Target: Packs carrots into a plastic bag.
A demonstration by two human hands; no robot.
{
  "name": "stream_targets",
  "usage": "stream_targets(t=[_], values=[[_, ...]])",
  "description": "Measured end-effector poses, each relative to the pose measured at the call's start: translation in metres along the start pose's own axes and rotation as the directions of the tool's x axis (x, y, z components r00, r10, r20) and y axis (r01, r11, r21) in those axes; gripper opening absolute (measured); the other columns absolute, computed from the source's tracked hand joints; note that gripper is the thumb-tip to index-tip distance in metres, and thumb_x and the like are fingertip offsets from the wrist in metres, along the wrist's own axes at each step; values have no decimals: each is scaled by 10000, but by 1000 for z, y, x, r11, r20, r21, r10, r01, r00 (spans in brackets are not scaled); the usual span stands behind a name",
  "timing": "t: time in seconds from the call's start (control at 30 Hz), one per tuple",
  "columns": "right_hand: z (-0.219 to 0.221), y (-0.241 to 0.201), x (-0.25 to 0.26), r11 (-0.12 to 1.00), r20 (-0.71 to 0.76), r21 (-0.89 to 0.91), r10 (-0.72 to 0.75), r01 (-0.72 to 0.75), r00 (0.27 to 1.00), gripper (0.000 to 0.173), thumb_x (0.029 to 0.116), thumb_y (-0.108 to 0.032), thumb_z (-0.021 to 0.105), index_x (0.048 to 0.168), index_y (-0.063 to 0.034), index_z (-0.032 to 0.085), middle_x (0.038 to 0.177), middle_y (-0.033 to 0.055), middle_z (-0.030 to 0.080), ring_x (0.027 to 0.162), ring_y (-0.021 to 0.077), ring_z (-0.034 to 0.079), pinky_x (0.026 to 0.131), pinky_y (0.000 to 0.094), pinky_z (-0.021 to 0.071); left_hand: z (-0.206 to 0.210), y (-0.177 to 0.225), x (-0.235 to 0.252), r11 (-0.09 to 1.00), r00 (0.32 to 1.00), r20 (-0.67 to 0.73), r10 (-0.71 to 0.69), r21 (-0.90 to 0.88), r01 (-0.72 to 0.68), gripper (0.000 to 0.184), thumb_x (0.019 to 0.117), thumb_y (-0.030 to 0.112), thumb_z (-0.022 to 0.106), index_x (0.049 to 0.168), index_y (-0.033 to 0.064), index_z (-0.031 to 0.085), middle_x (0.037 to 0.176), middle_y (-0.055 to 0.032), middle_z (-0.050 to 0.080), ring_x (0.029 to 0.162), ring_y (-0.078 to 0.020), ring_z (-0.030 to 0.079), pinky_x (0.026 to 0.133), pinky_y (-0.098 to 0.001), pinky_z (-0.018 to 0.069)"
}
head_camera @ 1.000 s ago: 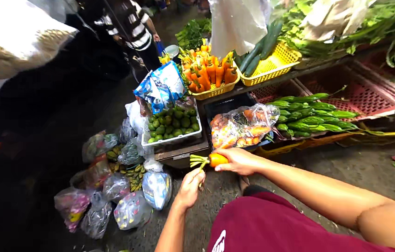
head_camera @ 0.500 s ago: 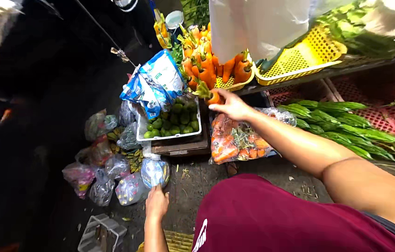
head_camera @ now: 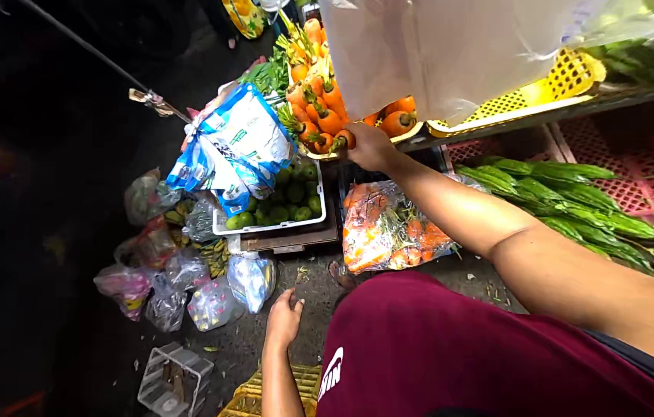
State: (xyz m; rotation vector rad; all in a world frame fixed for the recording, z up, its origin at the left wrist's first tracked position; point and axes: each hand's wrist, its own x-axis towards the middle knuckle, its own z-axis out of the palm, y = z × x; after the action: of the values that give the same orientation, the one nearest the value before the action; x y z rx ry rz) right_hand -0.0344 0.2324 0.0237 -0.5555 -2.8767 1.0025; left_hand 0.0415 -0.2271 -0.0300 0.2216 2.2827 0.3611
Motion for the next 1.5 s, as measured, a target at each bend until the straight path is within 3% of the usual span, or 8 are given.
stream_targets(t=[0.3,0.53,0.63,0.77,0.83,1.1,1.23,1.5], values=[[-6,-17,-4,996,-98,75,65,-57,993,497,903,-479,746,1227,-114,656,1073,120,721,1038,304,695,917,569,555,-39,44,76,962,962,140,233,109,-249,473,1025,314,604,1452,113,566,1325,-112,673,1195,-232,667,1072,-481,519],[-6,-13,-23,1000,-113,-16,2,-4,994,817,827,-354,857,1505,-96,483,1369,154,635,1270,313,617,1082,539,497,-76,58,120,889,903,219,369,202,-412,486,1022,349,603,1452,127,566,1323,-90,669,1222,-219,651,1090,-477,506],[-28,-23,-41,989,-178,-134,40,-65,983,605,885,-253,774,1438,-114,573,1397,141,610,1326,310,561,1123,512,458,-84,51,133,873,888,247,387,211,-439,481,1022,343,603,1450,126,569,1330,-96,668,1232,-222,647,1095,-475,502],[-60,-19,-61,873,-369,-263,302,-411,879,429,953,-265,652,1352,-116,599,1350,183,603,1148,409,645,876,658,540,-83,40,146,856,870,305,388,231,-463,482,1026,352,594,1455,134,567,1348,-86,662,1246,-212,640,1104,-468,495],[-69,-6,-61,814,-298,-282,429,-508,853,441,945,-286,630,1340,-95,589,1318,240,611,1148,462,634,871,724,499,-82,37,150,840,858,328,396,248,-482,481,1022,364,593,1447,138,574,1338,-83,667,1233,-204,646,1096,-465,502],[-69,-27,-27,926,-269,-68,342,-372,900,248,1018,-222,616,1117,-11,703,1104,214,706,1096,366,673,974,567,514,-86,38,153,829,834,346,430,216,-516,471,1022,353,597,1441,138,580,1335,-80,669,1224,-196,650,1088,-450,506],[-67,-60,3,890,-226,-248,330,-382,916,439,1080,-331,497,1354,-11,622,1388,245,603,1370,406,515,1143,618,375,-91,34,151,847,841,308,445,160,-507,467,1019,338,609,1433,123,585,1324,-83,676,1216,-196,655,1084,-447,514],[-35,-36,72,947,-300,-112,257,-301,919,455,1035,-323,563,1443,-123,538,1296,200,657,1197,383,639,997,644,503,-85,46,132,840,825,314,469,130,-527,481,1008,334,634,1429,106,592,1310,-116,683,1206,-233,664,1082,-470,519]])
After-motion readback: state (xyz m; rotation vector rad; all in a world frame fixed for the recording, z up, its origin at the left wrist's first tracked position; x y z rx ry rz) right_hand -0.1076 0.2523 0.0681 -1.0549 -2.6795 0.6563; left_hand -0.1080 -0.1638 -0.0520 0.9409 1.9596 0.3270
